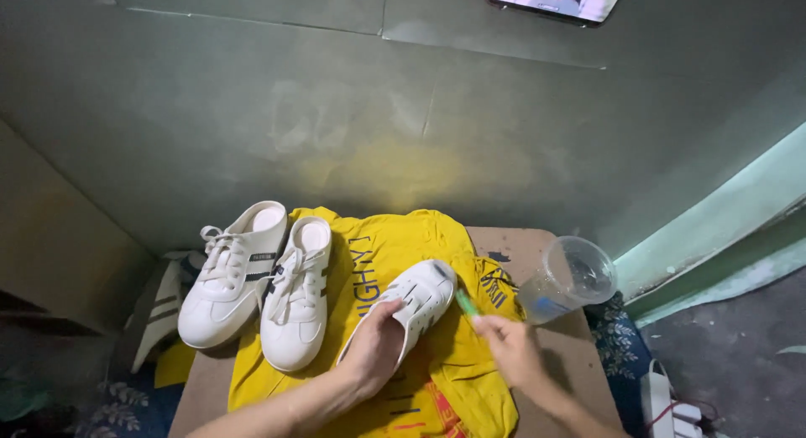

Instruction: Cleaning the soles of multiple white sneakers using a toothbrush and cleaning solution from a plastic cup.

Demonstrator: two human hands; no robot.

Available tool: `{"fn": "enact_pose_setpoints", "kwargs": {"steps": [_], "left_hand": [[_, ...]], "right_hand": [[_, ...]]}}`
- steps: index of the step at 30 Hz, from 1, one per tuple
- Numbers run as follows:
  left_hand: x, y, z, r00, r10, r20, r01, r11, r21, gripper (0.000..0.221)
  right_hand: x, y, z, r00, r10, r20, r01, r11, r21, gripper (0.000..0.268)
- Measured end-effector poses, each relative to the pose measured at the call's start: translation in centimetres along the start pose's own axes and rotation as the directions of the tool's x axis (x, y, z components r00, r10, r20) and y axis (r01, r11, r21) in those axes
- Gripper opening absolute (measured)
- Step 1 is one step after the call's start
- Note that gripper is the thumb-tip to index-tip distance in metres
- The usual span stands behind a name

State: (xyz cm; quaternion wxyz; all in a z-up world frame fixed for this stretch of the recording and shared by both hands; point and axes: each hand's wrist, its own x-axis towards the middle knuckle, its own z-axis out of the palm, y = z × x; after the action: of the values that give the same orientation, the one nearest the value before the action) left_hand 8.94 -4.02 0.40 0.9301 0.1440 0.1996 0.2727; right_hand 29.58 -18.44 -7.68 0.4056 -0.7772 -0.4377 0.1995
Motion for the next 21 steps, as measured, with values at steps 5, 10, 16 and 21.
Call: {"fn": "enact_pose_setpoints", "kwargs": {"steps": [5,10,16,21], "left_hand": [[0.8,-2.4,-6.2,0.983,0.027,-0.182,0.077,0.837,0.542,0.038],[1.5,-2.1,-7.6,0.966,0.064,-0.252,0.185,0.509,0.84,0.033],[1.3,-1.9,-7.3,0.912,-0.065,-0.405,0.307,0.763,0.569,0.047],[2.2,-3.5,-10.4,0.952,-0.026,-0.306,0.196,0.82,0.538,0.027]], "right_hand": [[-1.0,-0.6,0.0,0.96,-0.275,0.056,0.274,0.961,0.036,0.029],[-2.4,-2.9,0.3,0.951,-0.285,0.116,0.287,0.958,0.004,0.022],[-0.9,-1.8,1.0,0.917,-0.398,-0.016,0.39,0.907,-0.159,0.028],[-0.1,-2.2,0.6,0.943,-0.327,0.058,0.332,0.936,-0.115,0.021]]}}
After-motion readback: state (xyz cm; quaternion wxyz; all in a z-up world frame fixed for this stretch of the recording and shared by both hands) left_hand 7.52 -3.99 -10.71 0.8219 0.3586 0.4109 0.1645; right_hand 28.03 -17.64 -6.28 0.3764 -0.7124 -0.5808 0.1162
